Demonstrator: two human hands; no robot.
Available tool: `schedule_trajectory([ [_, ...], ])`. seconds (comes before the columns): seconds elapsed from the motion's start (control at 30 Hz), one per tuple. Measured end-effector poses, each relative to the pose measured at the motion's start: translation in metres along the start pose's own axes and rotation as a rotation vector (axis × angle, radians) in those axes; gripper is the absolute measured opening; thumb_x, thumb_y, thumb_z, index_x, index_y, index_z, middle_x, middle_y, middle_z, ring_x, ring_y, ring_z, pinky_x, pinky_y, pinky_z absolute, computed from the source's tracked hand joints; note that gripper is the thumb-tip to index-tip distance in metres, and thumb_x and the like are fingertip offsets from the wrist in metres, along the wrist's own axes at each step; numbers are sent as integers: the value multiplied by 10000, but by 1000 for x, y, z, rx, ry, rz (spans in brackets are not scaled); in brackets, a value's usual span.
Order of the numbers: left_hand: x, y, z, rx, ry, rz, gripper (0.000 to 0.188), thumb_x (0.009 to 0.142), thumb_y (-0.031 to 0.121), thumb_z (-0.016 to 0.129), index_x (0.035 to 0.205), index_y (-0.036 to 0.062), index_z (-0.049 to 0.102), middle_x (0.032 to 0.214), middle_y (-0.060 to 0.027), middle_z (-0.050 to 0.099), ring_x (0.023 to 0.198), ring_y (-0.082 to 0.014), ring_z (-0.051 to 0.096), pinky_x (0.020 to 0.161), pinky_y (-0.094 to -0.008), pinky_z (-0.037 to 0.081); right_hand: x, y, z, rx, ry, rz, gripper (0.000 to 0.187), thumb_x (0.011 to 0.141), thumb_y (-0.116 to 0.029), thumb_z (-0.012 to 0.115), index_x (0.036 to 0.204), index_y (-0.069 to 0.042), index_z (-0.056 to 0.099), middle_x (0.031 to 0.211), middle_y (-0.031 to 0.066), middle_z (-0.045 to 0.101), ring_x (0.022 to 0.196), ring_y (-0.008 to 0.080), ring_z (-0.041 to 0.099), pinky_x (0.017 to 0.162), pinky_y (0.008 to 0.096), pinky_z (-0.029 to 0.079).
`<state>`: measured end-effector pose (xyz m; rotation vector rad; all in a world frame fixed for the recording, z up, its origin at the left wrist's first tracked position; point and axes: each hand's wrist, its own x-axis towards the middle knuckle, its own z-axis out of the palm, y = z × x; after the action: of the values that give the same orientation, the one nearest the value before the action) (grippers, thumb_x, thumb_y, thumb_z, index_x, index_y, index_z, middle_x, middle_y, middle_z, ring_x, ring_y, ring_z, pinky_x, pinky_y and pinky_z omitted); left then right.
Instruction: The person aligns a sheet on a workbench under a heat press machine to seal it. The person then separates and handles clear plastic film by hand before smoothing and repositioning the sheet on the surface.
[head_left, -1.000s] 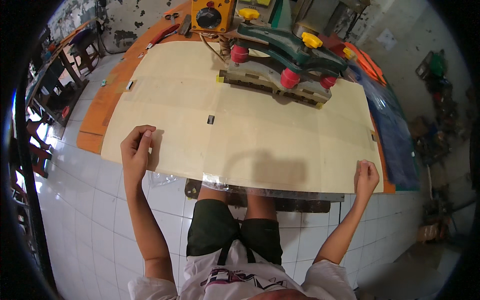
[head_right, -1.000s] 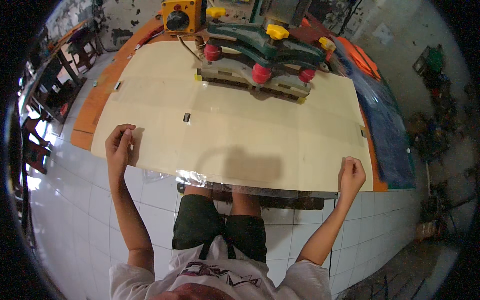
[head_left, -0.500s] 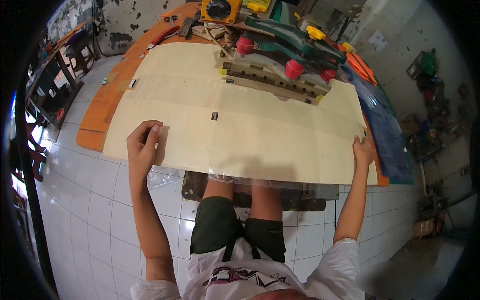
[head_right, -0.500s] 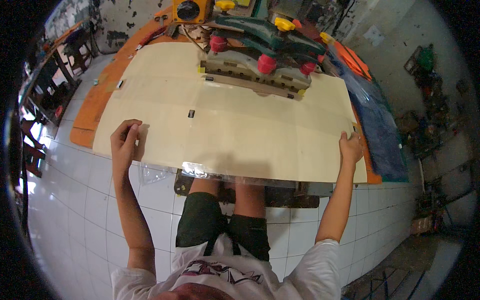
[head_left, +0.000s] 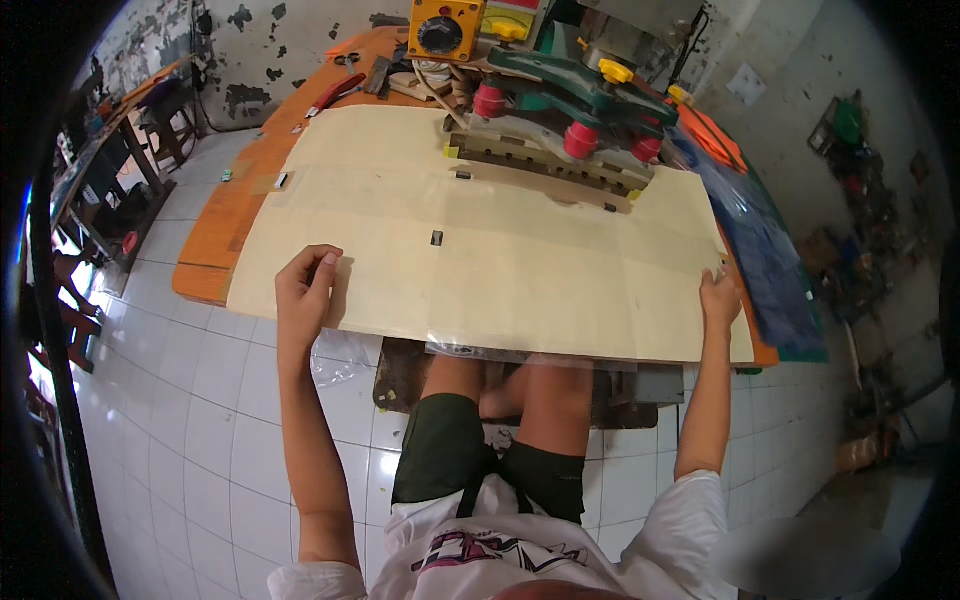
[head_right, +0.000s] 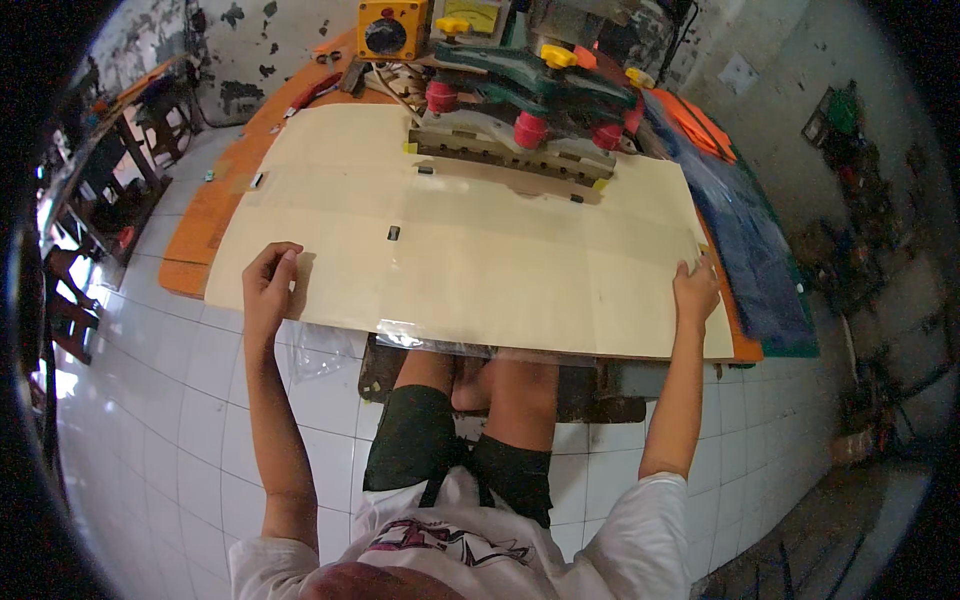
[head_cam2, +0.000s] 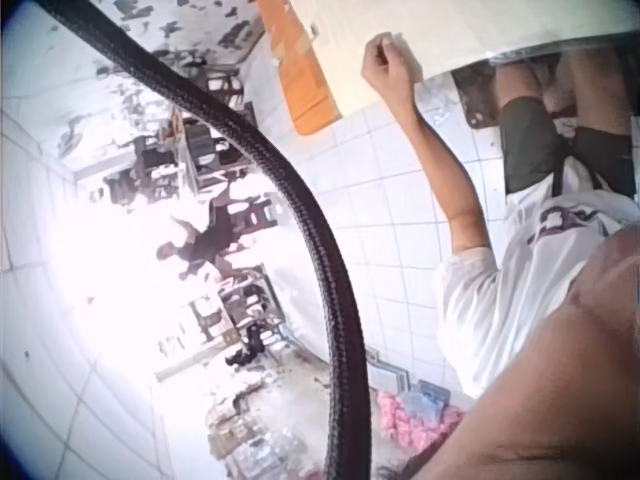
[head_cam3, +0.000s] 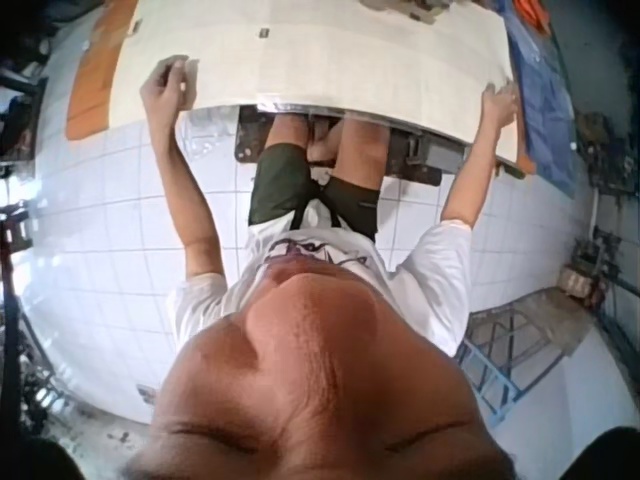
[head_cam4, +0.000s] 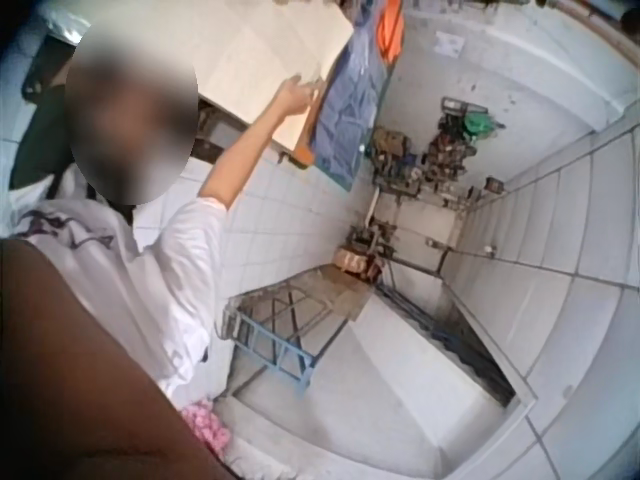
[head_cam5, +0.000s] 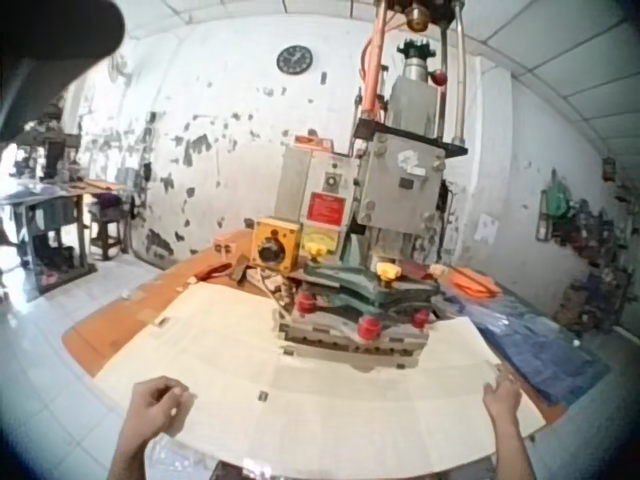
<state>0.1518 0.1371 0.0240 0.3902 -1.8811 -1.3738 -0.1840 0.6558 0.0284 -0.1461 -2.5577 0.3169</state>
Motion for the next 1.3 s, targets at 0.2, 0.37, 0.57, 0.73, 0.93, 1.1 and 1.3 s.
schedule_trajectory([
  [0.2, 0, -2, 1, 24, -17, -6, 172, 920, 113, 556, 940, -37, 638, 707, 9, 543, 666, -66, 483, 595, -223, 388, -9, -12, -14, 310, 28, -70, 361, 817, -80, 621, 1173, -25, 602, 1030, 182, 673, 951, 331, 644, 834, 394, 497],
  [0.37, 1, -1, 0, 60, -5, 6, 174, 924, 113, 550, 937, -37, 637, 708, 5, 551, 656, -70, 491, 600, -221, 402, -35, -28, -43, 561, 312, -365, 185, 847, -18, 587, 1014, 10, 663, 935, 137, 691, 847, 286, 660, 744, 358, 506],
  [0.57, 3, -12, 2, 40, -14, 9, 171, 927, 115, 552, 946, -30, 640, 716, 2, 558, 656, -70, 496, 605, -218, 409, -109, -52, -113, 545, 532, -725, 136, 784, 76, 631, 900, 10, 659, 884, 141, 688, 801, 266, 661, 707, 336, 520],
  [0.73, 2, -10, -1, 51, -9, -5, 175, 918, 113, 560, 940, -41, 641, 757, -8, 595, 678, -66, 511, 623, -222, 431, -142, -42, -144, 684, 658, -936, 214, 785, 134, 576, 952, 0, 584, 895, 172, 670, 779, 282, 648, 680, 343, 539],
  [0.93, 1, -12, 0, 56, -17, -6, 173, 921, 111, 558, 945, -39, 640, 752, -6, 590, 679, -65, 509, 624, -221, 427, -135, -19, -149, 869, 809, -835, 200, 873, 95, 550, 1049, 1, 549, 971, 202, 645, 873, 259, 631, 707, 334, 554],
  [1.1, 1, -12, -2, 78, -30, -4, 190, 930, 139, 553, 961, -30, 634, 704, 12, 537, 662, -68, 487, 614, -216, 393, -127, -19, -157, 904, 833, -835, 150, 915, 76, 499, 1060, 52, 529, 1006, 215, 633, 915, 268, 642, 772, 340, 585],
  [1.3, 4, -11, 3, 77, -13, -48, 181, 926, 125, 552, 944, -33, 640, 725, 4, 555, 668, -62, 484, 609, -213, 399, -87, -27, -146, 851, 659, -187, 170, 900, -55, 615, 1051, 25, 624, 1012, 158, 662, 890, 204, 638, 748, 306, 534],
])
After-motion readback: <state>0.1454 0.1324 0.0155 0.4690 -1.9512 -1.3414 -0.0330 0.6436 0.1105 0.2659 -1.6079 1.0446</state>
